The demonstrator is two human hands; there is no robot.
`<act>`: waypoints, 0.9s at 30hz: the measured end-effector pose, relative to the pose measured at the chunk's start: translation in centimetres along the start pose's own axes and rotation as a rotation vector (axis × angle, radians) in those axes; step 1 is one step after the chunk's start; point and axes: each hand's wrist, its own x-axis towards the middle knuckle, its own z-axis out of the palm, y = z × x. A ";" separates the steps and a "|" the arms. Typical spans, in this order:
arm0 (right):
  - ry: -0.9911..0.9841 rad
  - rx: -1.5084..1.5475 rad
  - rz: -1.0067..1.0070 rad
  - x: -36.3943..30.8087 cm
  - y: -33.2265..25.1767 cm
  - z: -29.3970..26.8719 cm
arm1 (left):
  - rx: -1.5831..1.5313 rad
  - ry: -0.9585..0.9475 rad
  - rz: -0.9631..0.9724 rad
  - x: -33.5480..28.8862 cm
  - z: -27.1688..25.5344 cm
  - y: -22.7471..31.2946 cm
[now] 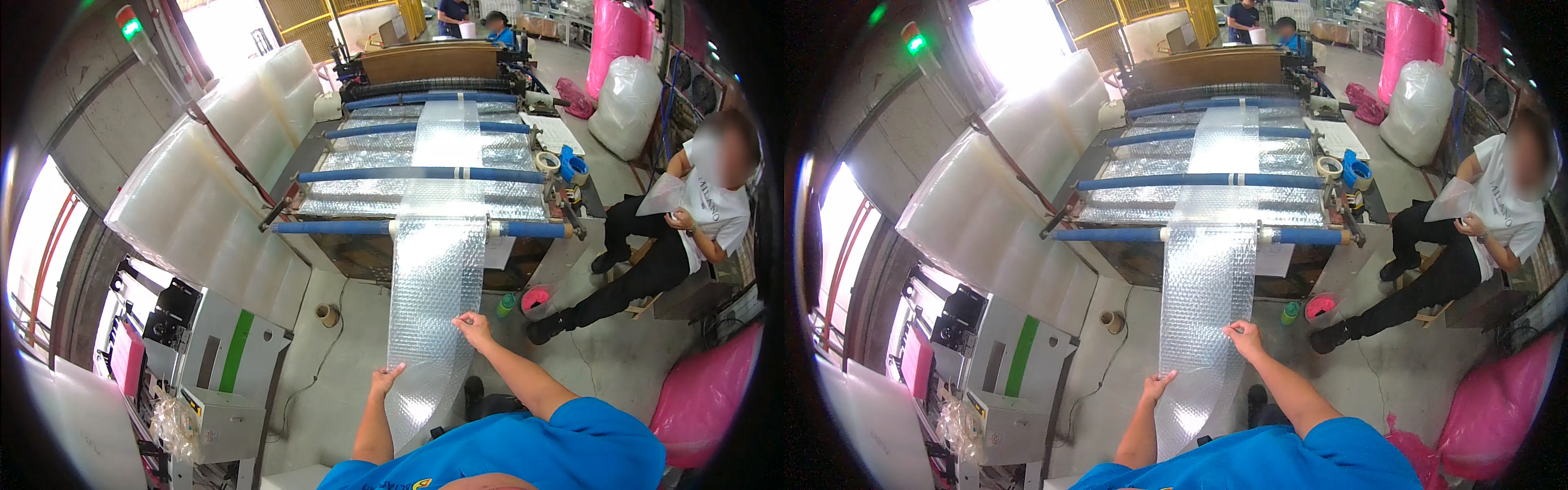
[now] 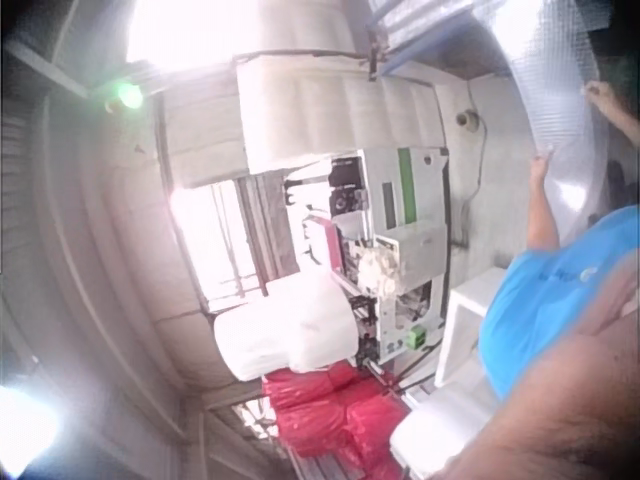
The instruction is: The person pulls a sheet of bubble wrap from a roll on a machine and smooths it out with both hands. They continue to pull and adjust the bubble wrap as it feeds from the machine.
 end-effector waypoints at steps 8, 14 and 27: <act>-0.129 0.228 0.120 -9.3 -2.3 1.5 | 0.219 0.056 0.167 -5.7 -3.8 0.9; -0.297 0.494 0.286 -18.8 -0.5 4.4 | 0.002 -0.045 0.205 -9.8 -5.8 0.0; -0.157 0.223 0.183 -23.5 1.1 4.1 | 0.209 -0.013 0.246 -13.3 -9.0 0.6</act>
